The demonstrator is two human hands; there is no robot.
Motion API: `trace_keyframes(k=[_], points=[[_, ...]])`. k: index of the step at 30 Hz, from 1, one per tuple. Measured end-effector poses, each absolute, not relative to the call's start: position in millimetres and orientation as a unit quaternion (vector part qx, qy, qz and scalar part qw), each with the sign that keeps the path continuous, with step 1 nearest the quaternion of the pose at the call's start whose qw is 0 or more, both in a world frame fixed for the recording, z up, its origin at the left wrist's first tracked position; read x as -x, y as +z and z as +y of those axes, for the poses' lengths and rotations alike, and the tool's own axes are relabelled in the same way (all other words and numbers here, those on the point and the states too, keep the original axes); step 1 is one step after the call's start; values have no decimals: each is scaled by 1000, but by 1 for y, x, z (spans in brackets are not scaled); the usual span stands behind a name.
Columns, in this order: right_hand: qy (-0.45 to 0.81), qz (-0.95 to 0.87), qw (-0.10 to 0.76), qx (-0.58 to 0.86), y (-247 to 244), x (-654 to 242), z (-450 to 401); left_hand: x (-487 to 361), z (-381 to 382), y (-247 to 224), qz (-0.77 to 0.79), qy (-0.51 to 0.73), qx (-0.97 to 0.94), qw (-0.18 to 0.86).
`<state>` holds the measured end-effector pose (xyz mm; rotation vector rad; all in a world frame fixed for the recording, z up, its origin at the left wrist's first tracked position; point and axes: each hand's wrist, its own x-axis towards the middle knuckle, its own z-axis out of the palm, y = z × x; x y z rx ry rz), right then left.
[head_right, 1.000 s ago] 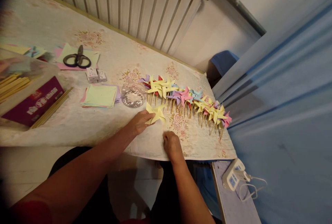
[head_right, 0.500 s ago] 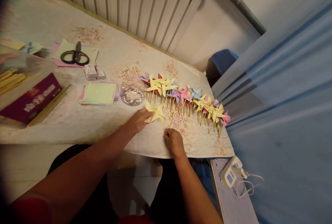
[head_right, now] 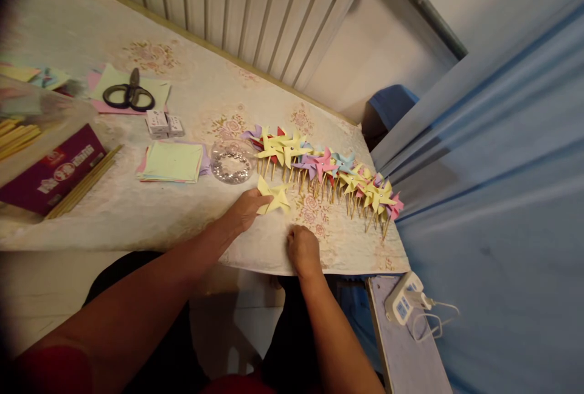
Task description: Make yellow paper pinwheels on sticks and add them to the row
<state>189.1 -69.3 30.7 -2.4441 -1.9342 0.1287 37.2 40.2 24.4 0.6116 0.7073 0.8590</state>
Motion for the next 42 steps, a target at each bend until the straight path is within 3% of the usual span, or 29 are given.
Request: trace_keyframes(k=[7, 14, 32, 42], points=[[20, -612, -37, 790, 31, -183, -70, -36, 41, 27, 333, 402, -282, 805], [10, -603, -28, 797, 26, -181, -71, -36, 40, 26, 334, 401, -289, 803], [20, -587, 131, 798, 3, -196, -82, -38, 42, 21, 323, 414, -284, 802], [75, -526, 311, 788, 35, -191, -73, -37, 40, 24, 347, 412, -291, 791]])
